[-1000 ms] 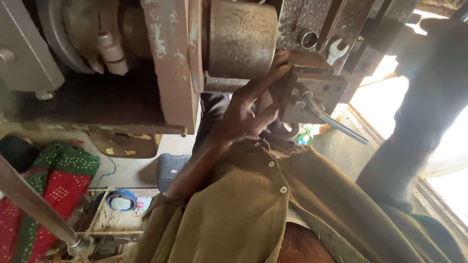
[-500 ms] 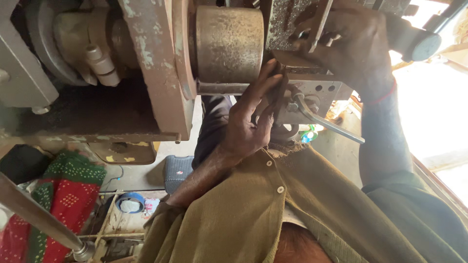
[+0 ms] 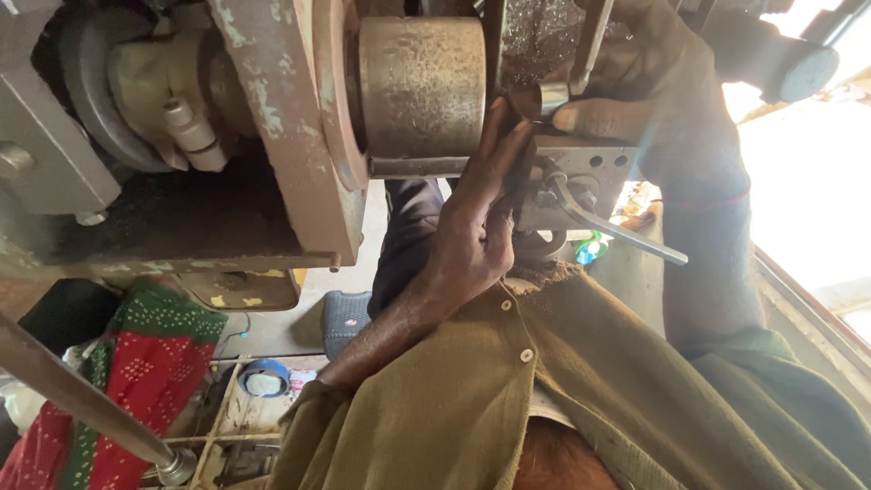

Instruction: The person operates a metal lathe, using a wrench to tighten a component on the machine's carriage. They then manually guide a cutting tool against a rotating metal cylinder to perform a machining operation, creating metal shavings.

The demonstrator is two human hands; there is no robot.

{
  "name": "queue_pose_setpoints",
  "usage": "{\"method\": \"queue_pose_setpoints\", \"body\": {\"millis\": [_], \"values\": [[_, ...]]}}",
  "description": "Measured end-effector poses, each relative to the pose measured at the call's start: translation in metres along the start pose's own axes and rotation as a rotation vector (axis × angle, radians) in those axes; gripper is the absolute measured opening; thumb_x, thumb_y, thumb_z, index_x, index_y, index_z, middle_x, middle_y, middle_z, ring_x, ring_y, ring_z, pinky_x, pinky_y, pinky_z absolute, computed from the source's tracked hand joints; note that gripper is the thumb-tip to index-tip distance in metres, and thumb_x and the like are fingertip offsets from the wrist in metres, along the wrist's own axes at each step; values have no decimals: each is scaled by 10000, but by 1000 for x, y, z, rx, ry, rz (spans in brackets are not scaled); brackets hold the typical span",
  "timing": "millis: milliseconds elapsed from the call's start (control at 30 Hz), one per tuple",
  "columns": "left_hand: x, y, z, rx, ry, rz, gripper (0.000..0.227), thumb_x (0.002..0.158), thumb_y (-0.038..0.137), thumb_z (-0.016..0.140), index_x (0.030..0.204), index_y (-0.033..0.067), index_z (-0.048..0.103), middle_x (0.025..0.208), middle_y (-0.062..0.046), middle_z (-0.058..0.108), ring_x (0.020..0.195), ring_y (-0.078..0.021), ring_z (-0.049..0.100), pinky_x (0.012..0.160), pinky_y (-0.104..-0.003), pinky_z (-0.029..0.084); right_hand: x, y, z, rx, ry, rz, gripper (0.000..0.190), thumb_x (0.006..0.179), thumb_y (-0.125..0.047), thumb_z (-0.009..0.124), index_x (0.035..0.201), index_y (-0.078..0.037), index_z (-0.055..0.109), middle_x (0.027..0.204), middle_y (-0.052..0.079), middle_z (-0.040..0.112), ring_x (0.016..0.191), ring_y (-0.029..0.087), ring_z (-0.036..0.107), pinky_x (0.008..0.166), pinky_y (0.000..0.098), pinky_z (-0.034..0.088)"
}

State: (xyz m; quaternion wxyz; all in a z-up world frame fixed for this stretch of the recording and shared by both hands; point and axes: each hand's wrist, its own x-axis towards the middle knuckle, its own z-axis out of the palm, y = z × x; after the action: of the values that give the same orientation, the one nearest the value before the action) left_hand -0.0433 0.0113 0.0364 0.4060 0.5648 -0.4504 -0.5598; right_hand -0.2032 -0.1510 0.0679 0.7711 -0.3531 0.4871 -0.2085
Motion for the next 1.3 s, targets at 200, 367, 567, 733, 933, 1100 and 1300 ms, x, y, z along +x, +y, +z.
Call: {"method": "queue_pose_setpoints", "body": {"millis": [200, 367, 567, 733, 933, 1100, 1300], "values": [[-2, -3, 4, -95, -11, -14, 691, 1006, -147, 407, 1633, 127, 312, 1733, -184, 133, 1620, -349, 224, 1306, -403, 423, 1, 1, -2, -87, -5, -46, 857, 819, 142, 803, 1549, 38, 366, 1572, 178, 515, 1187, 236, 711, 981, 340, 647], [-3, -9, 9, -99, -9, -11, 571, 1110, -51, 400, 1641, 139, 312, 1739, -170, 137, 1625, -337, 217, 1323, -434, 404, -2, 2, 0, -40, 77, 6, 823, 770, 154, 789, 1499, 42, 424, 1558, 144, 537, 1128, 231, 728, 942, 325, 654], [-4, -11, 8, 31, 9, 35, 485, 1157, 73, 412, 1629, 138, 320, 1734, -147, 157, 1640, -305, 156, 1390, -483, 226, -4, -2, -3, -98, 40, 20, 698, 803, 127, 810, 1437, 64, 526, 1231, 185, 699, 1027, 225, 747, 883, 304, 642], [-3, -13, 7, 4, 0, 31, 452, 1175, 125, 425, 1617, 131, 331, 1736, -142, 161, 1638, -295, 134, 1358, -468, 193, -4, 3, -7, -139, 51, 37, 605, 797, 59, 813, 1339, 72, 546, 1064, 140, 745, 947, 188, 758, 836, 276, 638], [-3, -16, 5, -45, -10, 14, 396, 1223, 208, 437, 1604, 130, 359, 1749, -137, 159, 1602, -296, 150, 1353, -464, 237, -10, 4, -9, -394, 92, 23, 292, 811, -64, 860, 1047, 64, 743, 929, 125, 759, 800, 141, 737, 731, 216, 589], [-4, -19, 4, -53, -8, 23, 405, 1209, 241, 453, 1595, 147, 373, 1742, -137, 161, 1595, -290, 177, 1337, -482, 265, -11, 0, -8, -417, 63, -5, 284, 845, -84, 869, 1064, 57, 755, 950, 130, 767, 810, 135, 737, 717, 202, 575], [-6, -25, 9, -43, 5, 38, 403, 1215, 235, 432, 1603, 156, 357, 1745, -121, 149, 1600, -276, 133, 1350, -494, 220, -11, 2, -6, -303, 63, -31, 299, 847, -55, 886, 1085, 59, 745, 992, 138, 767, 852, 154, 755, 760, 220, 612]]}}
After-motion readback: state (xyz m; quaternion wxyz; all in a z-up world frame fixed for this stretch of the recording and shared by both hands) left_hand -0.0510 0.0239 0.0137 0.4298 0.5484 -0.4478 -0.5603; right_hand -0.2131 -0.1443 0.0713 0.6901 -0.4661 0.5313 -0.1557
